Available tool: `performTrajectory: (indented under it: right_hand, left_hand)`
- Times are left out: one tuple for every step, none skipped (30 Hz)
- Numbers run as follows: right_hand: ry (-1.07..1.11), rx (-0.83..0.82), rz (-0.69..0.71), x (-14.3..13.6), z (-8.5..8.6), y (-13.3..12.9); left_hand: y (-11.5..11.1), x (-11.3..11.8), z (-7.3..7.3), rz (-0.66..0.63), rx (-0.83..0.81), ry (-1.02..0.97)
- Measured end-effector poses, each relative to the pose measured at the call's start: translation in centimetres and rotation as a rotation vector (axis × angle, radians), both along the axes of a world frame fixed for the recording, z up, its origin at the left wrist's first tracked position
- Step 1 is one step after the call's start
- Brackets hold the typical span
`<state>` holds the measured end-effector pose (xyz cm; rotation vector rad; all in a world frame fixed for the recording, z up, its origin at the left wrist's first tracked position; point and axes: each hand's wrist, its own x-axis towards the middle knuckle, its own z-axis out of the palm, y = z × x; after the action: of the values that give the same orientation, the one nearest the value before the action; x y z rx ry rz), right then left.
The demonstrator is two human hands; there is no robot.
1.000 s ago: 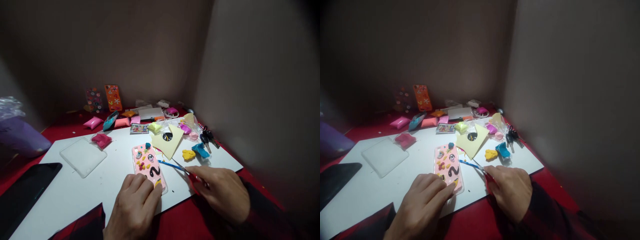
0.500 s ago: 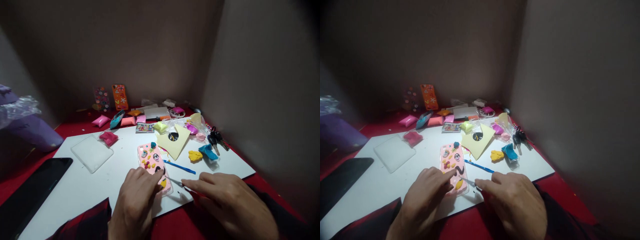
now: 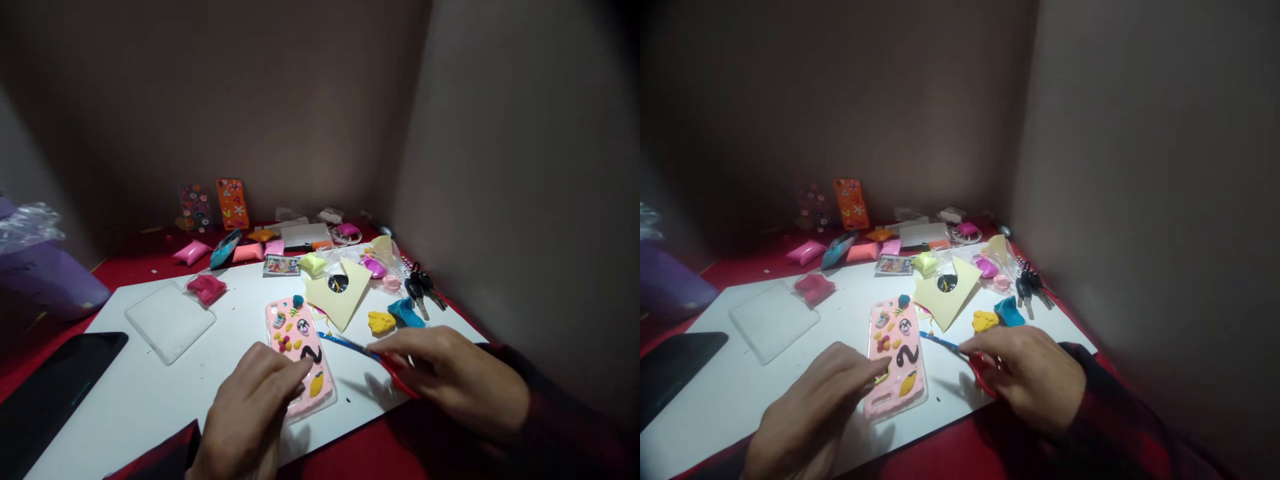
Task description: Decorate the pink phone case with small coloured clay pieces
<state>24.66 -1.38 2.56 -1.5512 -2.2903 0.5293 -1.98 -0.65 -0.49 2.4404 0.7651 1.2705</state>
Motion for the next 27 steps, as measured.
performTrajectory:
  right_hand:
    - [-0.07,0.061,-0.036,-0.1,-0.2,0.6]
    - [-0.156,0.116,-0.077,-0.4,-0.4,1.1]
    - [-0.241,0.154,-0.119,-0.7,-0.6,1.7]
    - [-0.314,0.176,-0.144,-1.1,-0.8,2.1]
    - [-0.366,0.197,-0.161,-1.4,-0.9,2.6]
    - [-0.398,0.212,-0.169,-1.7,-1.0,3.0]
    - [-0.416,0.23,-0.175,-2.0,-1.0,3.4]
    - [-0.425,0.249,-0.184,-2.3,-1.0,3.9]
    - [-0.428,0.267,-0.195,-2.5,-1.1,4.4]
    - [-0.43,0.283,-0.21,-2.7,-1.1,5.0]
    - [-0.429,0.298,-0.225,-2.9,-1.2,5.5]
    - [-0.425,0.307,-0.233,-3.1,-1.3,6.1]
    - [-0.42,0.312,-0.235,-3.3,-1.4,6.5]
    - [-0.41,0.313,-0.228,-3.4,-1.6,6.9]
    - [-0.399,0.312,-0.222,-3.6,-1.9,7.0]
    - [-0.386,0.313,-0.217,-3.7,-2.1,7.0]
    - [-0.38,0.312,-0.211,-3.8,-2.4,6.9]
    - [-0.361,0.325,-0.195,-3.8,-2.7,6.5]
    - [-0.319,0.347,-0.167,-3.8,-3.1,6.1]
    - [-0.262,0.372,-0.116,-3.7,-3.4,5.5]
    - [-0.133,0.427,-0.035,-3.6,-3.6,5.0]
    - [0.006,0.452,0.04,-3.5,-3.9,4.4]
    - [0.117,0.462,0.103,-3.4,-4.1,4.0]
    - [0.21,0.468,0.157,-3.4,-4.2,3.6]
    - [0.279,0.463,0.199,-3.4,-4.3,3.3]
    - [0.325,0.448,0.239,-3.5,-4.4,3.0]
    - [0.357,0.437,0.266,-3.7,-4.4,2.8]
  left_hand:
    - [0.0,0.0,-0.1,0.01,-0.05,-0.017]
    - [0.0,0.0,-0.1,0.022,-0.102,-0.029]
    - [0.0,0.0,0.0,0.032,-0.142,-0.037]
    - [0.0,0.1,0.0,0.042,-0.171,-0.046]
    - [0.0,0.1,0.1,0.051,-0.182,-0.061]
    - [0.0,0.1,0.2,0.055,-0.185,-0.079]
    - [0.1,0.1,0.3,0.057,-0.181,-0.101]
    - [0.1,0.1,0.3,0.055,-0.177,-0.124]
    - [0.1,0.1,0.4,0.059,-0.183,-0.148]
    - [0.1,0.1,0.4,0.073,-0.201,-0.172]
    - [0.1,0.1,0.4,0.09,-0.221,-0.19]
    - [0.0,0.1,0.4,0.113,-0.247,-0.2]
    - [0.0,0.1,0.5,0.135,-0.27,-0.201]
    - [0.0,0.2,0.6,0.157,-0.287,-0.194]
    - [-0.1,0.3,0.6,0.175,-0.295,-0.184]
    - [0.0,0.4,0.7,0.191,-0.307,-0.173]
    - [0.0,0.5,0.8,0.21,-0.322,-0.166]
    - [0.1,0.6,0.9,0.225,-0.337,-0.158]
    - [0.1,0.7,1.0,0.238,-0.35,-0.146]
    - [0.3,0.7,1.0,0.249,-0.359,-0.126]
    - [0.4,0.7,1.1,0.252,-0.36,-0.1]
    - [0.5,0.8,1.2,0.249,-0.354,-0.069]
    - [0.6,0.8,1.2,0.241,-0.345,-0.035]
    - [0.7,0.7,1.3,0.235,-0.34,-0.003]
    - [0.8,0.7,1.3,0.232,-0.337,0.023]
    - [0.8,0.8,1.2,0.234,-0.34,0.041]
    - [0.9,0.8,1.2,0.242,-0.346,0.055]
